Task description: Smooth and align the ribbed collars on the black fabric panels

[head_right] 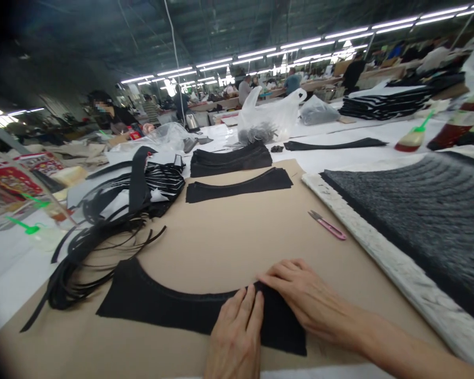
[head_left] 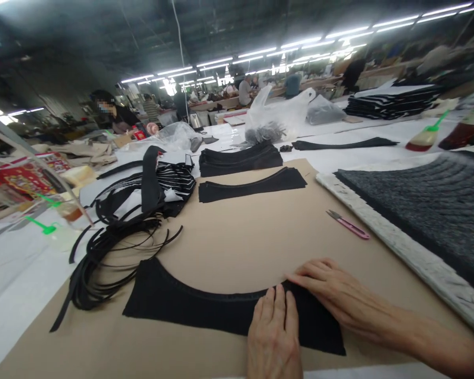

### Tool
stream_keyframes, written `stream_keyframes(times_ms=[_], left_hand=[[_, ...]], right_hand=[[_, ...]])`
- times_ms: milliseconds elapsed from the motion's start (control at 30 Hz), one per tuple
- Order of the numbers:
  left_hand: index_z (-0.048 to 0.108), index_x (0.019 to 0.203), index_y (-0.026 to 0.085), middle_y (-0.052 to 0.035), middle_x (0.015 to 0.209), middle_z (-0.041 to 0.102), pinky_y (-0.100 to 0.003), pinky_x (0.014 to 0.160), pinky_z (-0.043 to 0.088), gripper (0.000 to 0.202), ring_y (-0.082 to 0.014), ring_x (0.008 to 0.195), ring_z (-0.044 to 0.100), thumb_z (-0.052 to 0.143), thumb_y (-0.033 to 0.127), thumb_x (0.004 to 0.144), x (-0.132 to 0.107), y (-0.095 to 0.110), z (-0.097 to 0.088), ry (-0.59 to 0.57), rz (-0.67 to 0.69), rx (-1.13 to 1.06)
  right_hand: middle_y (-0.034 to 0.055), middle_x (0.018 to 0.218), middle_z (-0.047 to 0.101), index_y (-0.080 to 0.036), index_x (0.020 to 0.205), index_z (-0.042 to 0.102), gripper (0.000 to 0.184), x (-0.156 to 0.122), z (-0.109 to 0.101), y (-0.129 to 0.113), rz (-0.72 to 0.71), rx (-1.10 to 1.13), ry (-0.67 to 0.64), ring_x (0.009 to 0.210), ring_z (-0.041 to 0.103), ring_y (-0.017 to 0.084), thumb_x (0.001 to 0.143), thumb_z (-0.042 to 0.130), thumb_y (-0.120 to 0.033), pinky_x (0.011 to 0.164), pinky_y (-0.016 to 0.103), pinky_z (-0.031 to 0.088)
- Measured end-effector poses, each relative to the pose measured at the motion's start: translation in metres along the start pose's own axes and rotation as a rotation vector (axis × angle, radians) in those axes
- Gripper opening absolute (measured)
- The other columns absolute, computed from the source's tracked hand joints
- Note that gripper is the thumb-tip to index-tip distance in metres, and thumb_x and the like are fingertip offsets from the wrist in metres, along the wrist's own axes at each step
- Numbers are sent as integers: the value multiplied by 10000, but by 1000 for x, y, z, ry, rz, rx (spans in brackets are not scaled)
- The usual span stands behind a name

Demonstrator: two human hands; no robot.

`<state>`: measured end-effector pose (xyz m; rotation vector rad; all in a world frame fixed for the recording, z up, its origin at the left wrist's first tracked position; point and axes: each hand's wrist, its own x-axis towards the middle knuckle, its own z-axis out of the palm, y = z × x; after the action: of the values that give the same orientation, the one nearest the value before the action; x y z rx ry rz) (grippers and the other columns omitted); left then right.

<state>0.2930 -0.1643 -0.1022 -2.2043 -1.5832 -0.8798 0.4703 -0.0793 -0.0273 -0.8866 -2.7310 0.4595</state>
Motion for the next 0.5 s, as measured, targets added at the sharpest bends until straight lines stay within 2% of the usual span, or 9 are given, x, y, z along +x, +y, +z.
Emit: stream_keyframes(times_ms=[67,133,200,267,367,500], left_hand=[[594,1229,155,-63,1228,644,-337,889,514,370,-237,1106,585,487,162,875,3,0,-8,-19,1,-11],[548,1292,176,-73,1263,619,-352,887,530,443,-248,1088,596,527,181,849,7,0,-18,-92,-43,-105],[521,1319,221,-70,1339,556,-359,918,529,518,-235,1088,597,531,135,808,12,0,-29,-192,-183,-281],[575,1248,250,-57,1387,504,-349,976,502,519,-210,1135,574,506,63,768,18,-6,-39,-231,-340,-471],[655,1090,231,-65,1295,565,-340,1005,480,394,-190,1171,549,470,33,803,22,-29,-56,-163,-444,-602],[626,1135,194,-83,1069,653,-370,894,532,336,-188,1014,603,390,87,920,14,-74,-73,-98,-411,-419]], right_hand=[[82,1153,620,-262,1270,548,428,-2,3,2,-39,-41,40,984,577,193,905,393,-102,877,351,444],[69,1138,637,-269,1254,569,450,-4,10,8,-100,-104,77,979,592,196,855,454,-97,866,347,461],[53,1095,656,-278,1224,594,462,-6,16,16,-138,-164,122,934,612,190,819,474,-89,829,332,479],[43,1052,667,-275,1206,607,443,-6,19,22,-163,-207,163,885,622,179,827,465,-95,790,316,487],[53,1028,665,-241,1206,604,431,-2,15,19,-194,-260,229,862,612,175,840,443,-80,792,318,474],[82,1054,639,-191,1226,582,482,15,10,-15,-175,-253,267,886,573,177,827,385,-6,824,328,442]])
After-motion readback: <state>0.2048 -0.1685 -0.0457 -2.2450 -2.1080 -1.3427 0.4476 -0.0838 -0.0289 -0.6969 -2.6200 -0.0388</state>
